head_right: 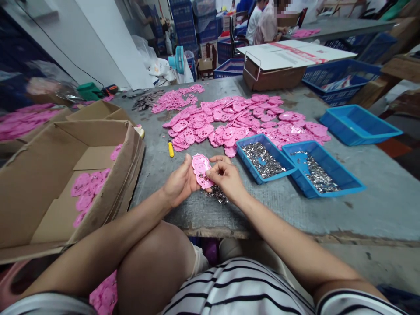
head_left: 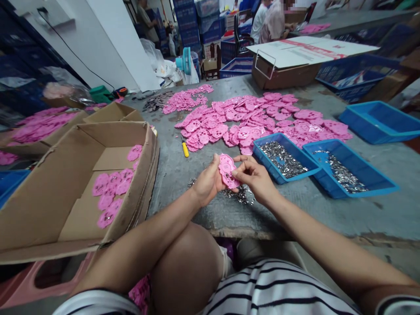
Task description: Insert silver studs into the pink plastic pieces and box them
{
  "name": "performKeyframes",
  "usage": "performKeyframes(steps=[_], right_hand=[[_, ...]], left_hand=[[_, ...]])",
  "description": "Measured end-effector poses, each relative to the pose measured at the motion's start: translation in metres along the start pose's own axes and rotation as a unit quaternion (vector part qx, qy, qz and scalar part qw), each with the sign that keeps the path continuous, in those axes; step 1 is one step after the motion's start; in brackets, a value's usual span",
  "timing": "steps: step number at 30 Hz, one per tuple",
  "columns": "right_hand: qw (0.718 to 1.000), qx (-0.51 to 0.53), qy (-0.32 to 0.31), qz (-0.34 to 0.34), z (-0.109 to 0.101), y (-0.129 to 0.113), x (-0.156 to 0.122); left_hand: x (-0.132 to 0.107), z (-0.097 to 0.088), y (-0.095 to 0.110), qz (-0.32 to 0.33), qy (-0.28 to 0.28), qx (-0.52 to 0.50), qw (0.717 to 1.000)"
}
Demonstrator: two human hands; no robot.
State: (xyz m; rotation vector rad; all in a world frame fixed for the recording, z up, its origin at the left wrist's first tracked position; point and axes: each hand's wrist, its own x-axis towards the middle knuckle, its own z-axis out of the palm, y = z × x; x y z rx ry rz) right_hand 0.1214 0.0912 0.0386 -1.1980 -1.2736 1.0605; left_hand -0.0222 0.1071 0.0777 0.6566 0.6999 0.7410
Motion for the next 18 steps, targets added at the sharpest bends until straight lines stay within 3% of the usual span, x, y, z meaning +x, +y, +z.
performKeyframes(steps=[6, 9, 13, 16, 18], right_hand=[[0.997, -0.017, 0.054, -0.051, 0.006, -0.001, -0.005], [0.996, -0.005, 0.078, -0.046, 0.01, 0.002, -0.007], [0.997, 0.059, 0.053, -0.02, 0.011, 0.004, -0.006], [0.995, 0.048, 0.069, -0.047, -0.007, -0.002, 0.008], [0.992, -0.024, 0.116, -0.049, -0.03, -0.007, 0.025]], left_hand=[[-0.001, 0.0, 0.0, 0.012, -0.013, -0.02, 1.0], [0.0, -0.001, -0.001, 0.016, -0.021, -0.017, 1.0], [0.0, 0.0, -0.001, 0.018, -0.028, -0.007, 0.999], [-0.002, 0.002, 0.001, 0.017, -0.025, -0.004, 1.0], [-0.003, 0.001, 0.001, 0.014, -0.024, -0.003, 1.0]])
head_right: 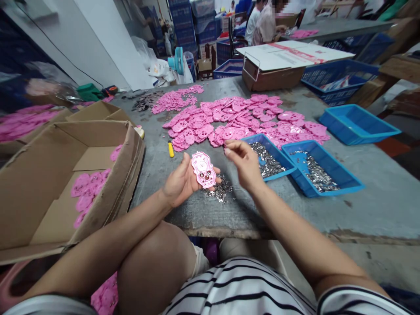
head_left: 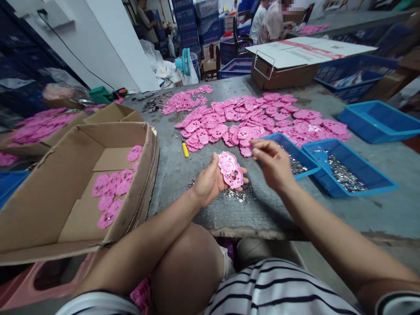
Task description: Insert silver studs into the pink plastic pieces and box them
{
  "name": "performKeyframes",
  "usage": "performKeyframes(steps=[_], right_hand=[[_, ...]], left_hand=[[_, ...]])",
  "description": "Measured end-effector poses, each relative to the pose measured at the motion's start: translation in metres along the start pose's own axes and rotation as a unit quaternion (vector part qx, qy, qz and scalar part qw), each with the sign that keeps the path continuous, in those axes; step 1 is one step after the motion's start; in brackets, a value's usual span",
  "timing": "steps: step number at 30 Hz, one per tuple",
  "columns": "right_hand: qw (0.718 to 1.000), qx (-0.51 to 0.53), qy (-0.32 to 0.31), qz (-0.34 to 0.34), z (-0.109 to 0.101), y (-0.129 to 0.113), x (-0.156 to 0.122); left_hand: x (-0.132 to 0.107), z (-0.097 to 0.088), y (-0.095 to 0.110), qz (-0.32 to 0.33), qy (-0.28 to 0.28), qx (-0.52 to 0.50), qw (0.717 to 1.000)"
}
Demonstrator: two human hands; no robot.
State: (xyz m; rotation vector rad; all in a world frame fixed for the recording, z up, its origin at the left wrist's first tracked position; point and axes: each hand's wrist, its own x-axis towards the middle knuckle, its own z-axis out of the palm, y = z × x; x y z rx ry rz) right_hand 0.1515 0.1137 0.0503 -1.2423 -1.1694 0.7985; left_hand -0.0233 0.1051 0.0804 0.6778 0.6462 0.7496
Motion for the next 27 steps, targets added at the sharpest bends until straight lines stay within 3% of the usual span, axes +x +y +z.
performKeyframes(steps=[2, 4, 6, 8, 10, 12, 16, 27], right_hand=[[0.99, -0.131, 0.046, 0.024, -0.023, 0.0, 0.023], [0.946, -0.315, 0.048, 0.064, -0.047, 0.004, 0.042], [0.859, -0.504, -0.024, 0.089, -0.064, 0.01, 0.05], [0.766, -0.62, -0.124, 0.116, -0.073, 0.017, 0.05], [0.721, -0.652, -0.185, 0.145, -0.074, 0.023, 0.045], [0.717, -0.651, -0.195, 0.156, -0.072, 0.027, 0.04], [0.72, -0.655, -0.16, 0.163, -0.071, 0.028, 0.037], [0.778, -0.602, -0.074, 0.166, -0.078, 0.035, 0.034]], left_hand=[[-0.001, -0.001, 0.001, 0.003, 0.0, 0.004, 1.0], [-0.001, -0.003, 0.0, 0.01, -0.001, 0.012, 1.0], [0.001, -0.005, 0.0, 0.014, -0.008, 0.023, 1.0], [0.002, -0.006, -0.002, 0.015, -0.015, 0.028, 0.999], [0.003, -0.008, -0.004, 0.012, -0.019, 0.028, 0.999], [0.004, -0.009, -0.005, 0.01, -0.018, 0.033, 0.999], [0.004, -0.009, -0.005, 0.005, -0.005, 0.052, 0.999], [0.005, -0.013, -0.007, 0.01, -0.029, 0.052, 0.998]])
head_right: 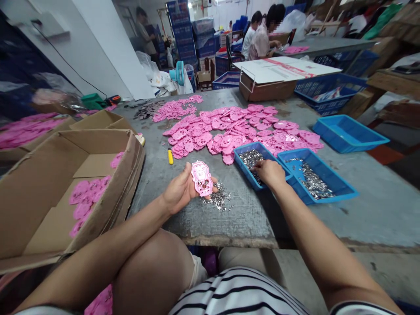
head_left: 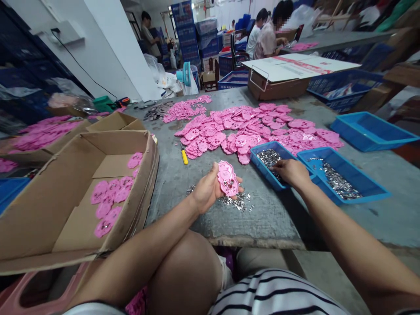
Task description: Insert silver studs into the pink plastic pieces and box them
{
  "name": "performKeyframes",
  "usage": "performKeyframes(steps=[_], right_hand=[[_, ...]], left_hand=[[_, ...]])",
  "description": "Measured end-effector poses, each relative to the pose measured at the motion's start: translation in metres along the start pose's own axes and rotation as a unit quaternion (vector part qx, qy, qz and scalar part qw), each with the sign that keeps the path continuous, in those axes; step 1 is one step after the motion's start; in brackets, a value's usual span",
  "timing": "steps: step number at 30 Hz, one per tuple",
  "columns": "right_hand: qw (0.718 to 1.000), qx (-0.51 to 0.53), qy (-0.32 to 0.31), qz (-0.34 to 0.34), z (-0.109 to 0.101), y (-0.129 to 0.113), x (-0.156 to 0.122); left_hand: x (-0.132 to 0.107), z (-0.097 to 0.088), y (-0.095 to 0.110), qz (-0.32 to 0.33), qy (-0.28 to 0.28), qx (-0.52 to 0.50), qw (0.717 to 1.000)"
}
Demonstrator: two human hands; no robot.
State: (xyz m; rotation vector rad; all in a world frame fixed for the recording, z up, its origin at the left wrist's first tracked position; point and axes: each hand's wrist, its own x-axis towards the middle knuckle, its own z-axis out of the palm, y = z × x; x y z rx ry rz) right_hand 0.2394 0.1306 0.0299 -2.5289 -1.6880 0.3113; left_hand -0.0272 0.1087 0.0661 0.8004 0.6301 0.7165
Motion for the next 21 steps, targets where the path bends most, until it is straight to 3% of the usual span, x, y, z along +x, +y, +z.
performKeyframes(steps=[6, 10, 12, 16, 18, 21], right_hand=[[0.996, 0.067, 0.057, 0.006, 0.003, 0.004, 0.003], [0.975, 0.202, 0.087, 0.023, 0.001, 0.01, 0.005], [0.946, 0.312, 0.082, 0.039, -0.001, 0.011, 0.005], [0.847, 0.528, 0.061, 0.012, -0.005, -0.001, -0.003], [0.806, 0.591, 0.032, -0.028, -0.007, -0.013, -0.01], [0.772, 0.631, -0.02, -0.072, -0.008, -0.036, -0.023]], left_hand=[[0.0, -0.001, 0.0, 0.009, -0.012, -0.012, 1.0], [0.001, -0.001, 0.0, 0.01, -0.007, -0.008, 1.0], [0.001, -0.001, 0.0, 0.006, -0.002, -0.004, 1.0], [0.002, -0.001, -0.001, 0.011, 0.018, 0.012, 1.0], [0.002, -0.001, -0.002, 0.013, 0.033, 0.023, 0.999], [0.002, -0.003, -0.003, 0.011, 0.048, 0.039, 0.998]])
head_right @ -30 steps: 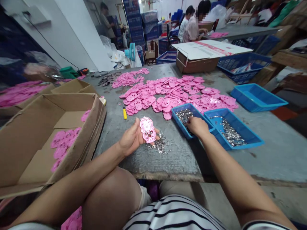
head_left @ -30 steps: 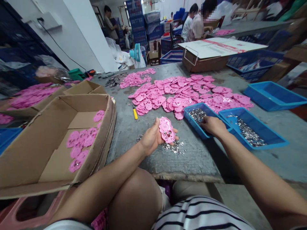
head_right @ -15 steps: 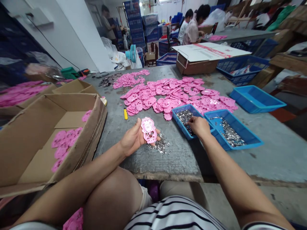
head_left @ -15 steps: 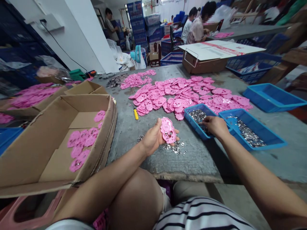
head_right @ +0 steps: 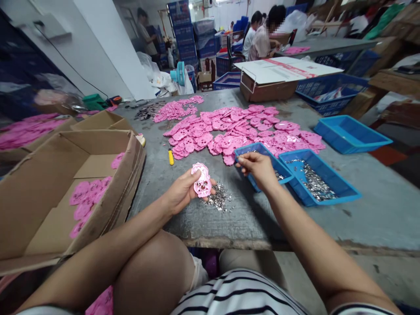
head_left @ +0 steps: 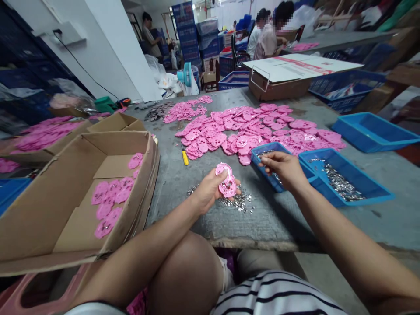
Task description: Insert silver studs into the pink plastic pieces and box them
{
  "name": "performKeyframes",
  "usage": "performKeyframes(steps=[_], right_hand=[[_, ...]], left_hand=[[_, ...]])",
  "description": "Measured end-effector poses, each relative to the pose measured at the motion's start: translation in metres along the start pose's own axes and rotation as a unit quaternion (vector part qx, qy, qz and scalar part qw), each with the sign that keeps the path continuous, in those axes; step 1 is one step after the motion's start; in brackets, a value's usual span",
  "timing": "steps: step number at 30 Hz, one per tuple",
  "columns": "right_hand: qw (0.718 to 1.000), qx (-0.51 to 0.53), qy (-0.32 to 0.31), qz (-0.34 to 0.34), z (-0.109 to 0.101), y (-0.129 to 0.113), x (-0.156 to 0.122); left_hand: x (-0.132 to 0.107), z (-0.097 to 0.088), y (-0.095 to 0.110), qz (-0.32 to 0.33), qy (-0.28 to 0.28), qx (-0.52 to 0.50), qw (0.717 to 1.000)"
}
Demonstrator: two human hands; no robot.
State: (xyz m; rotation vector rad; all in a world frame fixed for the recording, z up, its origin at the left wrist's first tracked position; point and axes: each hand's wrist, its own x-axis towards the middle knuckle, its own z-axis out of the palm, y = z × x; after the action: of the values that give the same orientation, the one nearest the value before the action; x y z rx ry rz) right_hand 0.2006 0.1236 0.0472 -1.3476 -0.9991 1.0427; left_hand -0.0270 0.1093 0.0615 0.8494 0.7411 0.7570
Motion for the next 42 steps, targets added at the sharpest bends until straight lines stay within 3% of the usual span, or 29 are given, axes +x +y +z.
performKeyframes(steps=[4, 7, 14, 18, 21, 33, 38, 42], right_hand=[[0.998, 0.039, -0.058, -0.001, 0.031, -0.001, -0.014], [0.996, 0.038, -0.069, -0.052, 0.053, 0.004, -0.024], [0.979, 0.009, 0.004, -0.205, 0.089, 0.012, -0.038], [0.982, 0.057, 0.028, -0.178, 0.1, 0.013, -0.04], [0.986, 0.102, 0.012, -0.13, 0.105, 0.014, -0.04], [0.973, 0.218, -0.044, -0.059, 0.108, -0.001, -0.05], [0.979, 0.173, -0.036, -0.103, 0.108, 0.005, -0.05], [0.971, 0.058, -0.055, -0.226, 0.093, 0.003, -0.042]], left_hand=[[0.0, -0.001, -0.002, 0.009, 0.017, 0.026, 0.999], [0.002, -0.001, -0.003, 0.022, 0.054, 0.036, 0.998], [0.006, 0.005, 0.0, 0.092, 0.108, -0.006, 0.99], [0.007, 0.007, 0.0, 0.128, 0.133, -0.037, 0.982], [0.008, 0.006, -0.001, 0.131, 0.14, -0.053, 0.98], [0.003, 0.009, 0.005, 0.095, 0.113, -0.06, 0.987], [0.003, 0.009, 0.007, 0.099, 0.137, -0.055, 0.984], [0.003, 0.007, 0.008, 0.091, 0.137, -0.04, 0.986]])
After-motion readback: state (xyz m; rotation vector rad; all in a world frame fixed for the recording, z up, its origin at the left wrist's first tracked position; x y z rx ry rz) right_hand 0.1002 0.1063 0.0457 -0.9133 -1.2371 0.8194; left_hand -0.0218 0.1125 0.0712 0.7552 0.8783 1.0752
